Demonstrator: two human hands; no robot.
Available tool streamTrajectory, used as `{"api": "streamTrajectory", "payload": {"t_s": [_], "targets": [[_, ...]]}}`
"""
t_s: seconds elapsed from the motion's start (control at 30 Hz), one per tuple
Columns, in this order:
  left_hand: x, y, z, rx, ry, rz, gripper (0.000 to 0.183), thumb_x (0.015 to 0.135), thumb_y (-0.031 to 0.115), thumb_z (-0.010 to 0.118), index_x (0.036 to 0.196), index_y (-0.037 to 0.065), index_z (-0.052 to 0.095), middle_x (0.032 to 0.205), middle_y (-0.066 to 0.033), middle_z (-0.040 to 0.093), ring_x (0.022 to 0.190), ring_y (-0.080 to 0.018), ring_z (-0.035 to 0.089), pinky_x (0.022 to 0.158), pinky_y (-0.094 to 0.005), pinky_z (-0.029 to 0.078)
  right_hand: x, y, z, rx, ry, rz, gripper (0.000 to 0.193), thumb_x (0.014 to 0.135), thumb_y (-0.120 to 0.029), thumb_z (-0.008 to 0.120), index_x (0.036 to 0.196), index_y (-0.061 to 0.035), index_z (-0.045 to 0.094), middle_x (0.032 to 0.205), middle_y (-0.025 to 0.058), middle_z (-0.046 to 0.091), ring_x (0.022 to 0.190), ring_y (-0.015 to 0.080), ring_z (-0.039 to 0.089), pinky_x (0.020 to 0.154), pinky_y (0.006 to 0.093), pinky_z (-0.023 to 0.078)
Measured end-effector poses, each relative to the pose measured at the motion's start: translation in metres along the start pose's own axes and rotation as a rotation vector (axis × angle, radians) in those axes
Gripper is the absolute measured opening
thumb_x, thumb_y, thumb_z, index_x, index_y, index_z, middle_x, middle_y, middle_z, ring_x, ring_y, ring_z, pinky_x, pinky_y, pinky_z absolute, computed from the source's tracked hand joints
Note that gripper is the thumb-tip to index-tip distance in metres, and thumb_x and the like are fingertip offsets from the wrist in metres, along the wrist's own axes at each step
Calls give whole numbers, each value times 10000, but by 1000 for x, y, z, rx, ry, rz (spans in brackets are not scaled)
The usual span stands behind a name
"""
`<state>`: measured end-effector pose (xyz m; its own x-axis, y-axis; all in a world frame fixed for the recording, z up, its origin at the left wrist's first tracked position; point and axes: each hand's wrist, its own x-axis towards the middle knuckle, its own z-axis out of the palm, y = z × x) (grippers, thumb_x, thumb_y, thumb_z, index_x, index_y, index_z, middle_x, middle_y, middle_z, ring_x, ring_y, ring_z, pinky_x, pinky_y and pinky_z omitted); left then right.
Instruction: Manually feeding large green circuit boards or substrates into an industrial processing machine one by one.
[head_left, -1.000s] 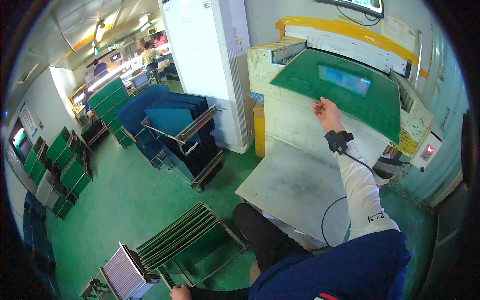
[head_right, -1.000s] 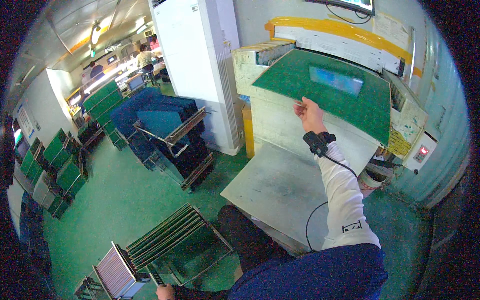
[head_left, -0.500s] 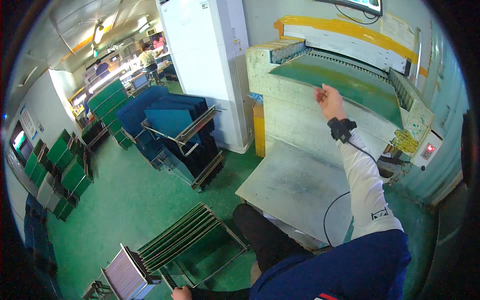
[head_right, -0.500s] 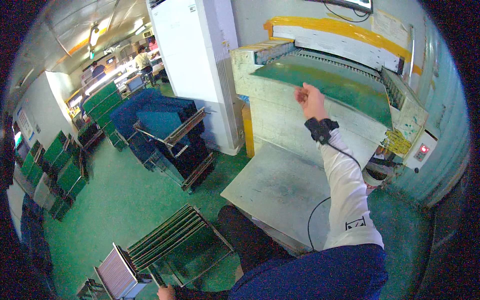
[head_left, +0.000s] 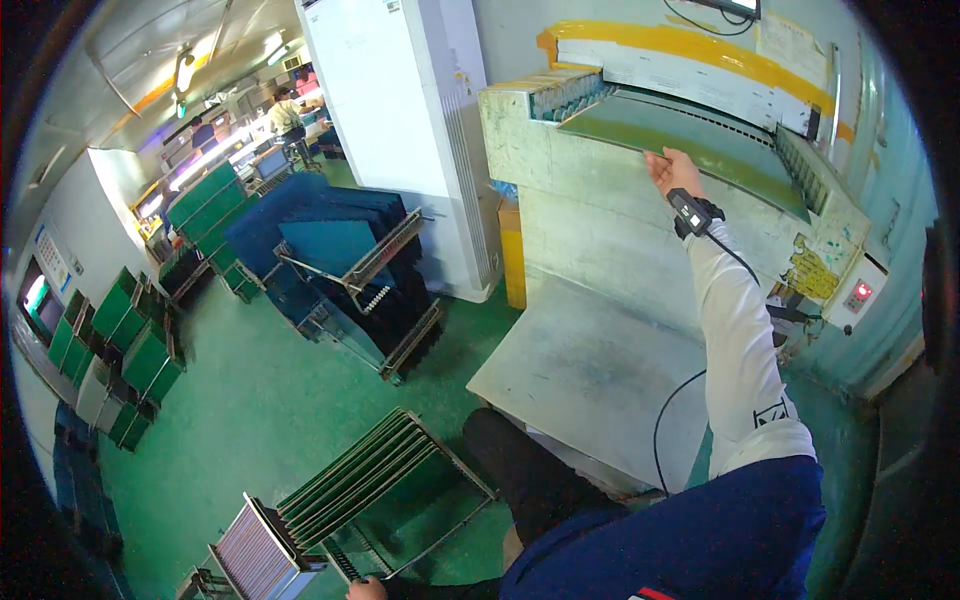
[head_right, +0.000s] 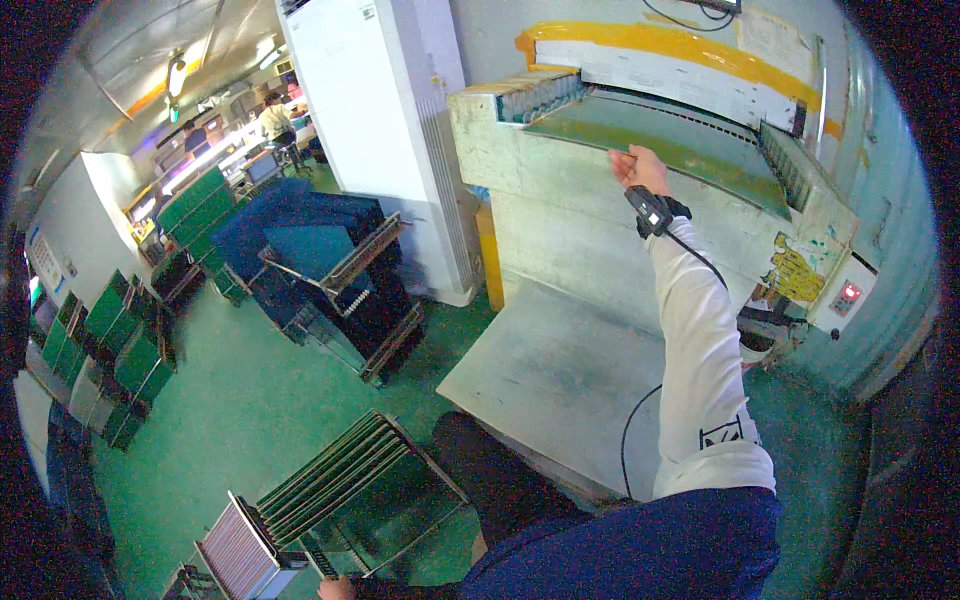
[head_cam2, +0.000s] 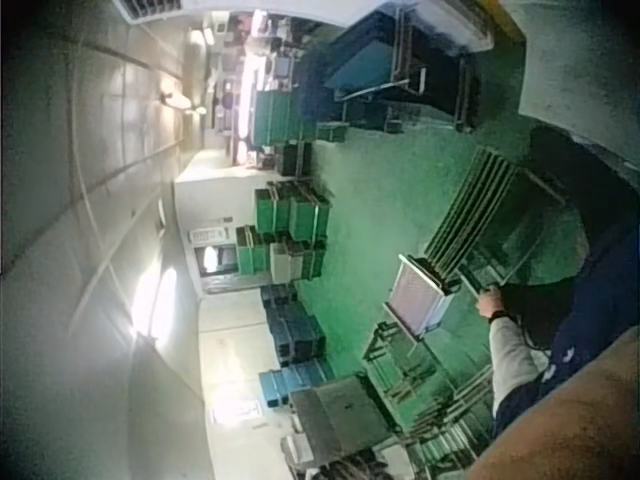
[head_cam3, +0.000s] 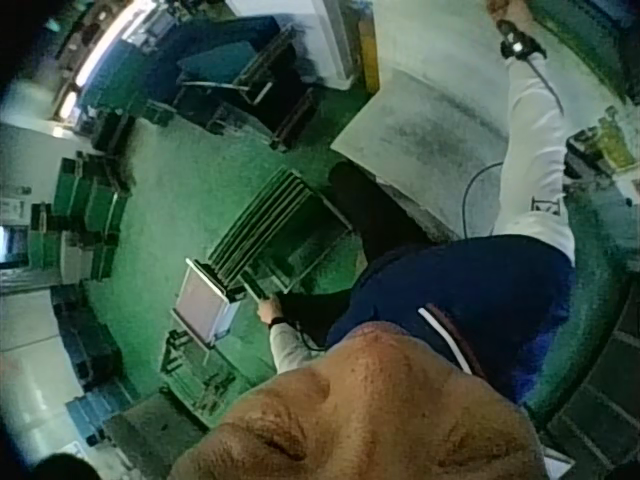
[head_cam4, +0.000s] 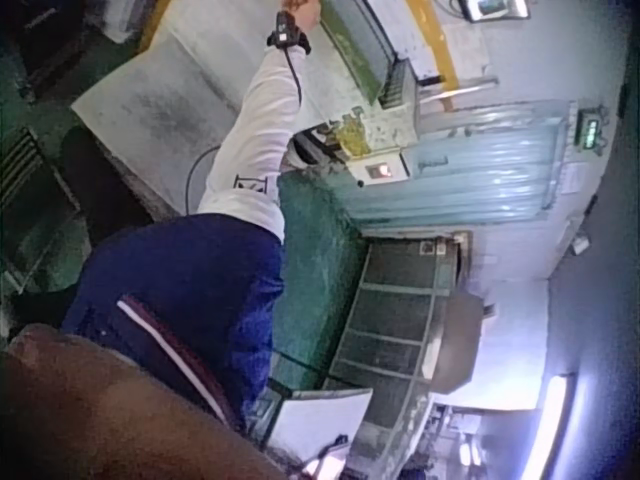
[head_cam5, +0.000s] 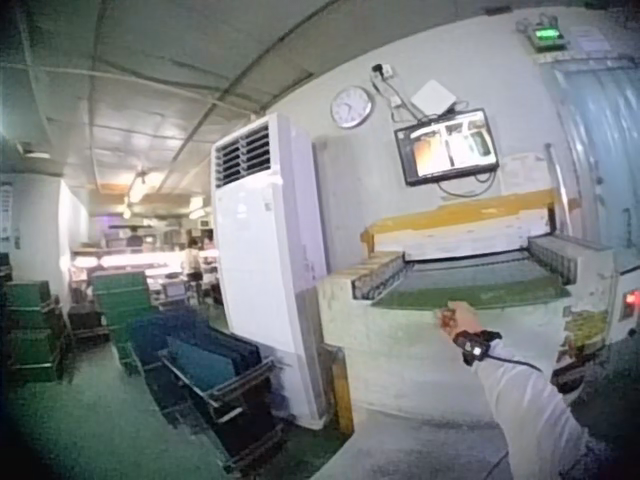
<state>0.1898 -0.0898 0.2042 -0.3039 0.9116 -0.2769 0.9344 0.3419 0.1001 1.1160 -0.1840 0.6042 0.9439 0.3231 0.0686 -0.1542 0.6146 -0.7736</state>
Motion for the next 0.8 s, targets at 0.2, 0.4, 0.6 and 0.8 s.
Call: {"api": "streamTrajectory", "payload": {"t_s": [0.2, 0.4, 0.6, 0.8], "targets": [[-3, 4, -2, 21, 20, 12, 581, 853, 557, 582, 1082, 39, 710, 1086, -186, 694, 1039, -382, 645, 875, -486, 525, -3, -4, 4, -48, 47, -14, 183, 934, -148, 531, 1066, -23, 554, 1039, 159, 693, 815, 168, 671, 693, 300, 538], [-3, 4, 2, 25, 61, -10, 596, 835, 583, 586, 1057, 47, 722, 1070, -189, 699, 1012, -372, 662, 862, -472, 536, 2, -3, 3, -64, 33, 13, 178, 925, -143, 530, 1059, -26, 543, 1055, 159, 688, 814, 172, 658, 725, 293, 527], [0, 2, 3, 32, 30, -62, 554, 843, 561, 590, 1055, 66, 724, 1083, -174, 699, 1040, -359, 654, 882, -466, 527, 3, -2, 4, -59, 30, 25, 192, 921, -147, 537, 1065, -21, 533, 1058, 166, 684, 803, 180, 652, 726, 299, 529], [-5, 9, -3, 58, 11, -33, 520, 880, 531, 560, 1084, 78, 713, 1114, -165, 691, 1065, -357, 639, 890, -469, 519, 6, -8, -1, -73, 34, 51, 189, 918, -144, 546, 1060, -21, 522, 1060, 175, 690, 809, 175, 669, 685, 299, 540]]}}
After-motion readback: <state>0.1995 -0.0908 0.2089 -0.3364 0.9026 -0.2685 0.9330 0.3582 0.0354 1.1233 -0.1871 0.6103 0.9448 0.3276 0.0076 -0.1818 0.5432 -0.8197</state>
